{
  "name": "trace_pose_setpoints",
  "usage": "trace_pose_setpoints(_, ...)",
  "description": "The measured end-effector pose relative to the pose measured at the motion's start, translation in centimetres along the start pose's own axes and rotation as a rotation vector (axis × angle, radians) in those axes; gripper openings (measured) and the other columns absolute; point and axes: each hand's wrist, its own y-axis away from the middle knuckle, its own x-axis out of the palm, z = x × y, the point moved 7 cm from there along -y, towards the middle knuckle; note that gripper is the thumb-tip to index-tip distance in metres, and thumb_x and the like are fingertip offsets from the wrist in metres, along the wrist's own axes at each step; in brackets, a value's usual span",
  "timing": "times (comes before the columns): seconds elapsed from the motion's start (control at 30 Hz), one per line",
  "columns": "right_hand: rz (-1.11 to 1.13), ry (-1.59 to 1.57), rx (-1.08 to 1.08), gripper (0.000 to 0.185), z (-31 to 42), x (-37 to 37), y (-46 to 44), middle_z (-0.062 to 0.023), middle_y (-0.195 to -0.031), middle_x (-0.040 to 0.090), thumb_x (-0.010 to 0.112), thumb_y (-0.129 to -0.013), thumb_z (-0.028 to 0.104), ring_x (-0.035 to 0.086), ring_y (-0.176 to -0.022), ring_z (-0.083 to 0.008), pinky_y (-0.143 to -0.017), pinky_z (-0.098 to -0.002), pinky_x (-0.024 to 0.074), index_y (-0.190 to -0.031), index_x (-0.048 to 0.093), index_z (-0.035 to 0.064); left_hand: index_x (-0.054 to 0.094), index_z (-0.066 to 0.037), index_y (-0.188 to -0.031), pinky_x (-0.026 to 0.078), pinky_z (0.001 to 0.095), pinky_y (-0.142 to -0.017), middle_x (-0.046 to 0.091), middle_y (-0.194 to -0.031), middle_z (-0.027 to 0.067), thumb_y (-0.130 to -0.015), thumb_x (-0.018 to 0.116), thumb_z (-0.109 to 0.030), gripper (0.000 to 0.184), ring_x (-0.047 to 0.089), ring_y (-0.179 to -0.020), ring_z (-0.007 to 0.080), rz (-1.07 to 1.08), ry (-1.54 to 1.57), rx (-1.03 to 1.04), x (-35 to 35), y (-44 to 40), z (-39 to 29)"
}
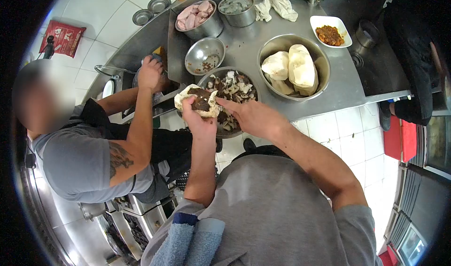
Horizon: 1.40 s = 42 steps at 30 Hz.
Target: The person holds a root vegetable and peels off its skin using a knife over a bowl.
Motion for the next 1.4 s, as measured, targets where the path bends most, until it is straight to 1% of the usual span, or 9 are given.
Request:
trace_pose_setpoints(0.13,0.265,-0.657,0.316,0.044,-2.6,0.7,0.6,-0.0202,-0.100,0.070,0.046,-0.105,0.018,0.070,-0.082,-0.0308,-0.077,-0.0414,0.0543,-0.149,0.045,0.0232,0.058,-0.004,-0.108,0.056,0.0403,-0.081,0.068,-0.099,0.0137,-0.086,0.056,-0.024,0.030,0.068,-0.089,0.0276,0.106,0.043,-0.127,-0.2,-0.4,0.2)
trace_pose_setpoints(0.4,0.088,-0.336,-0.055,0.043,0.3,-1.1,1.0,-0.0193,-0.126,0.064,0.047,-0.104,0.022,0.065,-0.107,-0.0377,-0.094,-0.0418,0.0504,-0.148,0.046,0.0221,0.058,-0.002,-0.108,0.056,0.0432,-0.080,0.068,-0.098,0.0164,-0.087,0.054,-0.025,0.031,0.067,-0.086,0.0304,0.152,0.061,-0.136,0.1,-0.4,0.8)
trace_pose_setpoints(0.5,0.078,-0.342,0.052,0.044,0.6,-1.3,0.8,-0.0200,-0.125,0.064,0.048,-0.104,0.021,0.064,-0.110,-0.0381,-0.095,-0.0443,0.0497,-0.148,0.046,0.0239,0.059,-0.002,-0.108,0.056,0.0425,-0.082,0.068,-0.098,0.0164,-0.088,0.053,-0.025,0.031,0.067,-0.088,0.0301,0.120,0.048,-0.153,0.5,0.0,1.1)
trace_pose_setpoints(0.8,-0.024,-0.455,-0.161,0.042,0.2,-0.6,-0.3,-0.0196,-0.112,0.069,0.048,-0.104,0.024,0.067,-0.101,-0.0389,-0.083,-0.0468,0.0526,-0.147,0.047,0.0216,0.059,-0.001,-0.110,0.055,0.0457,-0.086,0.068,-0.102,0.0157,-0.092,0.051,-0.029,0.034,0.067,-0.093,0.0308,0.113,-0.001,-0.274,1.0,0.8,1.5)
trace_pose_setpoints(0.93,0.206,-0.948,0.268,0.041,-1.6,0.1,0.0,-0.0145,-0.110,0.071,0.047,-0.106,0.026,0.067,-0.097,-0.0322,-0.085,-0.0399,0.0531,-0.146,0.048,0.0179,0.059,-0.002,-0.110,0.058,0.0456,-0.079,0.069,-0.101,0.0147,-0.094,0.051,-0.031,0.034,0.068,-0.090,0.0303,0.205,0.053,-0.377,0.9,0.8,1.6)
trace_pose_setpoints(1.03,0.163,-0.786,0.219,0.042,-2.7,-0.1,-0.3,-0.0112,-0.108,0.071,0.045,-0.107,0.028,0.066,-0.091,-0.0238,-0.086,-0.0342,0.0518,-0.147,0.048,0.0156,0.059,-0.004,-0.111,0.059,0.0472,-0.076,0.069,-0.103,0.0133,-0.095,0.050,-0.034,0.035,0.069,-0.092,0.0293,0.137,0.013,-0.385,0.0,0.9,1.6)
trace_pose_setpoints(1.1,0.003,-0.434,-0.026,0.042,-2.5,-0.1,-0.9,-0.0144,-0.112,0.071,0.046,-0.106,0.027,0.068,-0.095,-0.0270,-0.087,-0.0368,0.0514,-0.147,0.047,0.0150,0.058,-0.005,-0.114,0.058,0.0473,-0.079,0.068,-0.106,0.0123,-0.096,0.052,-0.035,0.036,0.069,-0.094,0.0283,0.134,-0.023,-0.366,0.1,1.0,1.5)
trace_pose_setpoints(1.3,-0.031,-0.337,-0.016,0.045,-1.1,-0.9,0.5,-0.0250,-0.109,0.067,0.049,-0.103,0.023,0.065,-0.099,-0.0420,-0.086,-0.0453,0.0510,-0.147,0.045,0.0170,0.056,-0.008,-0.126,0.055,0.0396,-0.092,0.067,-0.117,0.0082,-0.099,0.058,-0.039,0.041,0.066,-0.107,0.0230,0.085,-0.216,-0.195,-0.7,1.0,0.5)
trace_pose_setpoints(1.4,0.049,-0.251,-0.031,0.046,0.6,-0.7,1.0,-0.0244,-0.096,0.068,0.052,-0.102,0.022,0.066,-0.086,-0.0436,-0.080,-0.0479,0.0517,-0.147,0.045,0.0184,0.047,-0.011,-0.129,0.057,0.0404,-0.089,0.062,-0.120,0.0078,-0.101,0.056,-0.035,0.038,0.065,-0.107,0.0229,0.108,-0.140,-0.196,-1.1,0.3,0.4)
